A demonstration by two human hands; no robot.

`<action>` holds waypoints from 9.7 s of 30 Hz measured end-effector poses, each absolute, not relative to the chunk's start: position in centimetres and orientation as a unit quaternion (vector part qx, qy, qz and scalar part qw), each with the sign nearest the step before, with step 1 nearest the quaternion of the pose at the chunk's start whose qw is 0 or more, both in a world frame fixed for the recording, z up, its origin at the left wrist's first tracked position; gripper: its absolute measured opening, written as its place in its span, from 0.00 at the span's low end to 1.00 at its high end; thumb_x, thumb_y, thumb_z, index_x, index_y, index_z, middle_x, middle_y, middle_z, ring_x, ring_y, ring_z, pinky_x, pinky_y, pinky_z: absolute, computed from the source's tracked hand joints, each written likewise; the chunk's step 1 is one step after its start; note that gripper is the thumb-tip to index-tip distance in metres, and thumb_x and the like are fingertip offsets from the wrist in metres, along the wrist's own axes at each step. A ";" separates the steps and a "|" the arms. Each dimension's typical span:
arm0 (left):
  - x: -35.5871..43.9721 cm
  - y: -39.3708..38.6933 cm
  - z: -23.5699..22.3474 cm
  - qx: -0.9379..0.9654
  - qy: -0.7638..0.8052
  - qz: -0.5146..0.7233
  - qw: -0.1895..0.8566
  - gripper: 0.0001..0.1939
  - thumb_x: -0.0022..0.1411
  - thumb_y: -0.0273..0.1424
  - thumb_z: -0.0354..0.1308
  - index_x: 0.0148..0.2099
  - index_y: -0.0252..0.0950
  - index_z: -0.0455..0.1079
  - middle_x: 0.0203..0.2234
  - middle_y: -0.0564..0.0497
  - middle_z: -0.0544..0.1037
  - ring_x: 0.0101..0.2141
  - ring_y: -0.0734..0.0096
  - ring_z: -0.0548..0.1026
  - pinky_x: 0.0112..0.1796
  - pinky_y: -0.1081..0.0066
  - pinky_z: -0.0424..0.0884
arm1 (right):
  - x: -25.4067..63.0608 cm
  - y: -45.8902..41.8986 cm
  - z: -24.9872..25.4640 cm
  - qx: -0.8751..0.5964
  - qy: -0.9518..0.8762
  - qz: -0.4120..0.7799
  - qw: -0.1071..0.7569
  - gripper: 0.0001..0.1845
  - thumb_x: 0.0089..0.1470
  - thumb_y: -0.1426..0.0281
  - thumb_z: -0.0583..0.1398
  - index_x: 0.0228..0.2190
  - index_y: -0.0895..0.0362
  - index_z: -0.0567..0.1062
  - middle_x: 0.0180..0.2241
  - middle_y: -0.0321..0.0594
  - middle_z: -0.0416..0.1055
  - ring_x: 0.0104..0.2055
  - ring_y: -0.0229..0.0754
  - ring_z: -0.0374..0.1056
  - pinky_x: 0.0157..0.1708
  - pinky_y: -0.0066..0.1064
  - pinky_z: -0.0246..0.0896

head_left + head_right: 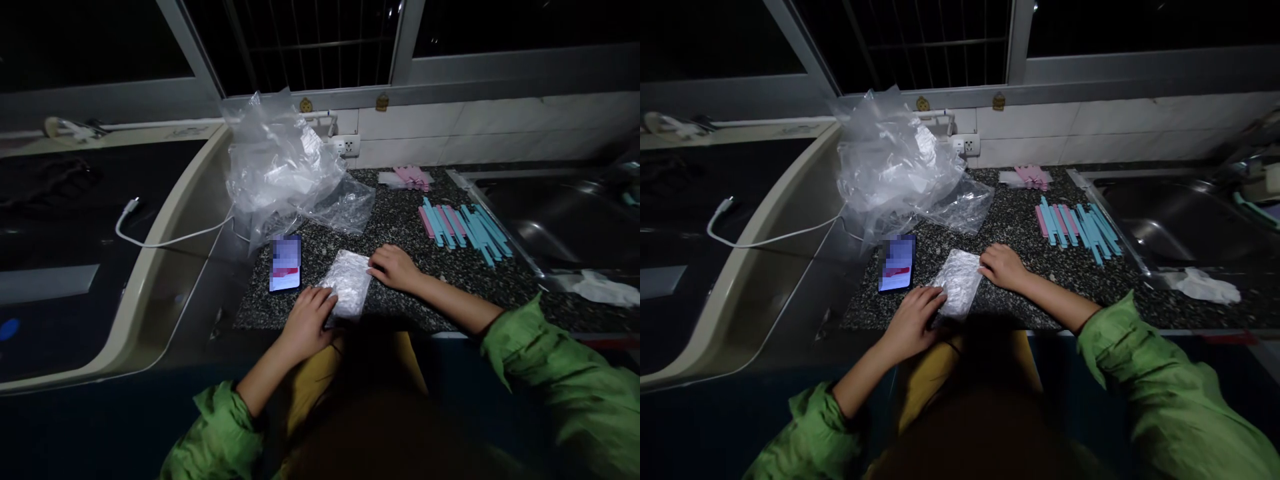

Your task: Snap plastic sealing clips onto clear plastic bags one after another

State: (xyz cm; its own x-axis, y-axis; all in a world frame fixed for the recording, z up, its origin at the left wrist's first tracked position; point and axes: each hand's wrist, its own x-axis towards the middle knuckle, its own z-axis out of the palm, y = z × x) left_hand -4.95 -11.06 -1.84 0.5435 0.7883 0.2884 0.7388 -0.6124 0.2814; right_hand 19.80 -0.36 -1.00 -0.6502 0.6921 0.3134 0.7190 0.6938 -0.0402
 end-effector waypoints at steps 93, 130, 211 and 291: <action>0.7 -1.3 4.5 0.552 0.407 0.573 0.449 0.23 0.39 0.41 0.65 0.38 0.36 0.67 0.21 0.58 0.69 0.23 0.78 0.67 0.27 0.76 0.63 | 19.4 -0.5 5.1 -0.408 -0.738 0.325 0.428 0.17 0.48 0.58 0.57 0.20 0.59 0.70 0.20 0.35 0.67 0.25 0.35 0.62 0.27 0.27 0.56; -4.5 -10.1 -2.3 0.941 0.306 0.132 0.054 0.29 0.52 0.26 0.52 0.58 0.34 0.57 0.55 0.43 0.65 0.54 0.57 0.60 0.54 0.55 0.54 | 21.7 -5.8 -1.8 -0.239 -0.949 0.084 0.186 0.13 0.54 0.66 0.54 0.40 0.56 0.72 0.43 0.42 0.72 0.46 0.42 0.63 0.44 0.38 0.57; 2.1 -1.2 -0.1 0.639 0.518 0.450 0.348 0.03 0.49 0.26 0.56 0.25 0.34 0.64 0.22 0.54 0.70 0.26 0.75 0.67 0.31 0.74 0.64 | 20.0 1.1 -0.6 -0.486 -0.699 0.387 0.354 0.16 0.46 0.59 0.57 0.31 0.59 0.71 0.27 0.37 0.70 0.28 0.37 0.64 0.29 0.29 0.60; 0.2 -0.1 1.1 0.422 0.469 0.586 0.508 0.13 0.40 0.38 0.62 0.23 0.34 0.66 0.17 0.58 0.66 0.21 0.80 0.61 0.25 0.77 0.57 | 17.5 0.8 1.4 -0.476 -0.676 0.364 0.430 0.14 0.44 0.59 0.59 0.22 0.58 0.72 0.22 0.37 0.70 0.26 0.37 0.63 0.28 0.29 0.57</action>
